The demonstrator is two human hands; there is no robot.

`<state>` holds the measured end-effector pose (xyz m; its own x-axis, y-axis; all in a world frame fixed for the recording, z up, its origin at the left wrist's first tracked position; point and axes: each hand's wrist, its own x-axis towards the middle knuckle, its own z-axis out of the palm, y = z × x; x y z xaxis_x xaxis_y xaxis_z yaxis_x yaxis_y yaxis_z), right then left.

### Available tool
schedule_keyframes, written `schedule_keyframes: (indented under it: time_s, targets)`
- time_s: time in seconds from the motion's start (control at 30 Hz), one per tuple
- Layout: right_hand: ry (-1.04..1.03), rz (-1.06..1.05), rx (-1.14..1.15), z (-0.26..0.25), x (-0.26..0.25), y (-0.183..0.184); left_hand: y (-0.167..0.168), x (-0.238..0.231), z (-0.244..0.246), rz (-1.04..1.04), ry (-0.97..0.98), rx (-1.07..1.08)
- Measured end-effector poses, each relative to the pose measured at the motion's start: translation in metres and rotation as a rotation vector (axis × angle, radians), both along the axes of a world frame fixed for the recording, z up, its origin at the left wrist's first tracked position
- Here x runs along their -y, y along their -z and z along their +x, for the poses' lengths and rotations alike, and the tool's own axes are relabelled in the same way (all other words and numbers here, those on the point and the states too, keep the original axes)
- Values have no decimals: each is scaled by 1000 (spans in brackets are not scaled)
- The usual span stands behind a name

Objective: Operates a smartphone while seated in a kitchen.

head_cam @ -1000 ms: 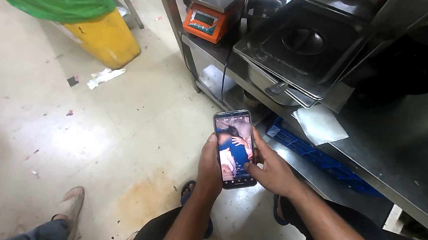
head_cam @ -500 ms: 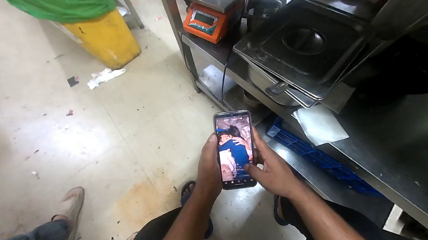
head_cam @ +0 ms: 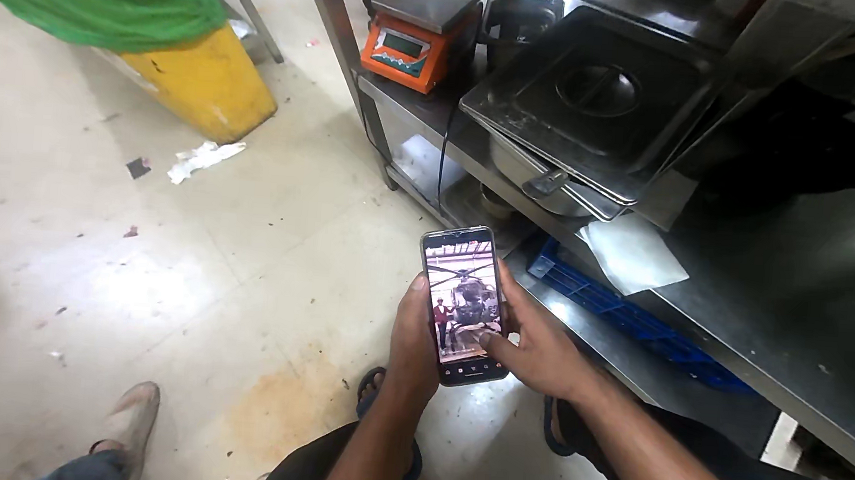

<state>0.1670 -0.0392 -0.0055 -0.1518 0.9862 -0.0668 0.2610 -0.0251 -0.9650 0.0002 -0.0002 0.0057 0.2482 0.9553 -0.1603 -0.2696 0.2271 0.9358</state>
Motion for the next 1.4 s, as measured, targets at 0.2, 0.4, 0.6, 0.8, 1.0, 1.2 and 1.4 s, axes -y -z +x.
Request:
schedule_keyframes:
  time_s: [0.2,0.4,0.6,0.8,1.0,1.2,1.4]
  targets:
    - [4,2,26,0,0,-2,1,-1,0,-32,7,23]
    - [9,-10,8,-1,0,-3,0,-1,0,-39,-3,-22]
    - [9,-8,-16,0,0,-1,2,-1,-1,-18,8,5]
    - [10,-15,-29,0,-2,2,1,-1,0,-24,7,-23]
    - [1,-20,16,1,-2,1,1,-1,0,-17,-8,-27]
    - [5,-41,13,0,-2,-2,1,-1,0,-28,5,-12]
    - [-1,-46,14,1,-3,-1,1,-1,0,-40,-2,-11]
